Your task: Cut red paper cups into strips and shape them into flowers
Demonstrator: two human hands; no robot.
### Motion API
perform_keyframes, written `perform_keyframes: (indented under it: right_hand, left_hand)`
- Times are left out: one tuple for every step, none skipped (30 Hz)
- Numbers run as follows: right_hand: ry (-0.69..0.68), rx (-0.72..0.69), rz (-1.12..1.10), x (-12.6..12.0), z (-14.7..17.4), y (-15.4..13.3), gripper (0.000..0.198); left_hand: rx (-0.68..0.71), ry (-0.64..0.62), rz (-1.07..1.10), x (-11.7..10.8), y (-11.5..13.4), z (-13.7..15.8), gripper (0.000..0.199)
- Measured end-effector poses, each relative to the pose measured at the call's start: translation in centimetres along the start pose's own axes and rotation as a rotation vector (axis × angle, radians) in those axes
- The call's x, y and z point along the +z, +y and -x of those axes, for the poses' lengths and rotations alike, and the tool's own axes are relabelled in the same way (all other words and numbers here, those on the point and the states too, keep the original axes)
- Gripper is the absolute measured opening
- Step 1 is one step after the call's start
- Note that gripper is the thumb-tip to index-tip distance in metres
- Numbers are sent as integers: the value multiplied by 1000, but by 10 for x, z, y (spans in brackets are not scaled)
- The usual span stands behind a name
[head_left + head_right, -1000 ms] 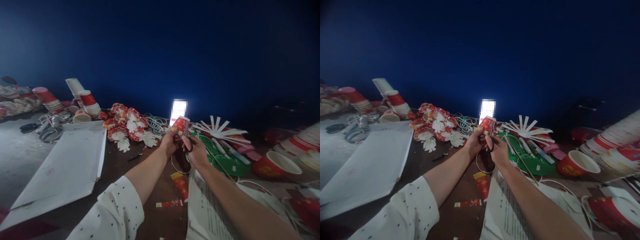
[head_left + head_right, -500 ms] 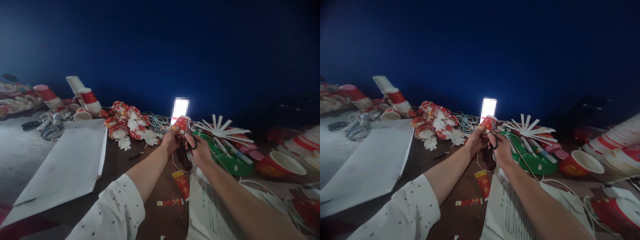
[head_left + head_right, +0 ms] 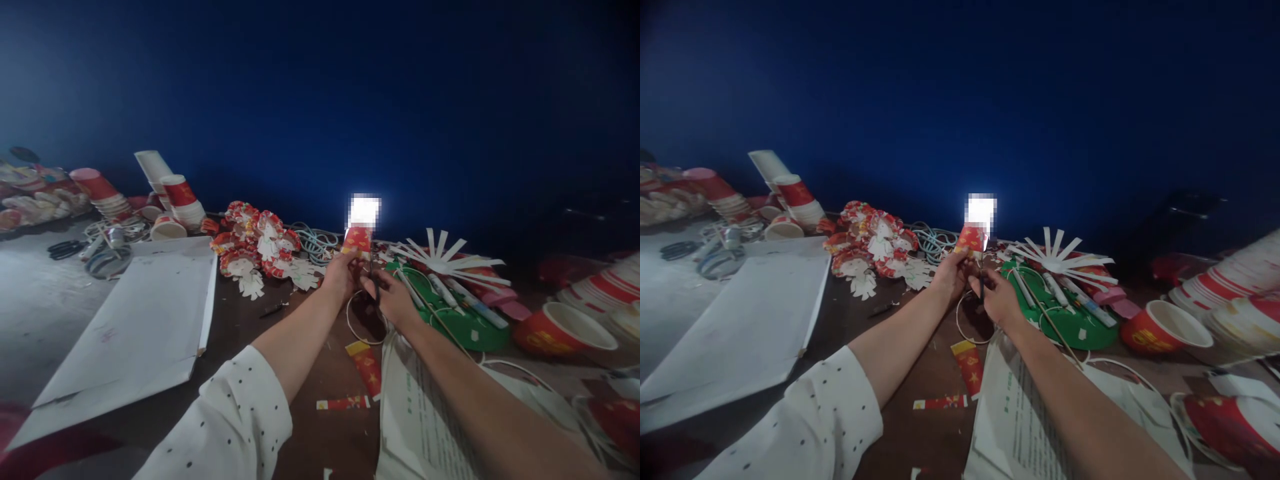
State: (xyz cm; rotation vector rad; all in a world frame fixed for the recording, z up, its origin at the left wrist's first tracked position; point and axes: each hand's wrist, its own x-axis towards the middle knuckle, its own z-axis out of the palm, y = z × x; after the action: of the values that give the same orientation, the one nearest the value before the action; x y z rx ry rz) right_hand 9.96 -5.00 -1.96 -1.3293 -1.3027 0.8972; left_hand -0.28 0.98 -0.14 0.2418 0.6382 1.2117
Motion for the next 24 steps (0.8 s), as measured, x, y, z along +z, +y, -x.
perform_keyframes:
  right_hand:
    - [-18, -8, 28, 0, 0, 3, 43]
    - [-32, -18, 52, 0, 0, 5, 42]
    - [-41, -29, 69, 1, 1, 7, 42]
    - [-48, -40, 78, 1, 1, 8, 41]
    - [-55, -49, 81, 1, 2, 9, 41]
    - [-62, -56, 79, 1, 2, 10, 40]
    - [-68, -65, 76, 1, 3, 11, 39]
    - [-72, -77, 75, 1, 3, 13, 38]
    - [-74, -91, 79, 1, 3, 14, 37]
    - [-75, -104, 88, 1, 3, 15, 35]
    - [-74, -116, 105, 0, 3, 16, 34]
    - [-69, -126, 129, 0, 3, 17, 34]
    - [-66, -131, 160, -1, 3, 18, 33]
    - [-62, -134, 191, -1, 3, 18, 32]
    - [-61, -136, 216, -1, 3, 19, 31]
    - [-60, -138, 237, -2, 3, 19, 31]
    - [-60, -141, 256, -2, 3, 19, 30]
    - [-59, -144, 276, -3, 3, 19, 30]
    - [-55, -150, 296, -3, 4, 19, 30]
    - [-50, -157, 316, -3, 4, 20, 30]
    - [-48, -164, 334, -3, 4, 20, 31]
    - [-49, -171, 345, -3, 4, 20, 31]
    - [-52, -177, 348, -3, 5, 20, 31]
    - [-53, -179, 347, -3, 5, 20, 32]
  left_hand:
    - [2, 22, 6, 1, 1, 0, 18]
    - [6, 35, 13, 2, 3, 1, 16]
    - [9, 38, 19, 2, 4, 1, 15]
    - [15, 37, 26, 2, 4, 1, 15]
    - [21, 33, 30, 2, 4, 0, 15]
    - [28, 29, 33, 1, 4, 0, 15]
    - [37, 25, 35, 1, 3, -1, 16]
    - [48, 26, 39, 0, 1, -1, 17]
    - [57, 26, 42, -1, 0, -2, 17]
    - [63, 24, 45, -2, -2, -2, 17]
    - [65, 23, 49, -2, -4, -2, 18]
    - [66, 22, 54, -3, -5, -2, 19]
    - [63, 22, 57, -3, -6, -2, 20]
    - [61, 24, 59, -3, -7, -1, 21]
    - [61, 24, 63, -3, -7, -1, 22]
    - [60, 25, 69, -3, -8, -1, 22]
    - [61, 25, 75, -3, -7, -1, 22]
    - [63, 26, 82, -3, -7, -1, 22]
    - [65, 31, 88, -3, -7, -2, 22]
    - [64, 39, 89, -4, -7, -3, 22]
    - [63, 46, 86, -4, -7, -3, 23]
    - [65, 49, 78, -4, -7, -4, 23]
    - [73, 49, 66, -4, -7, -4, 24]
    - [85, 47, 52, -4, -8, -4, 24]
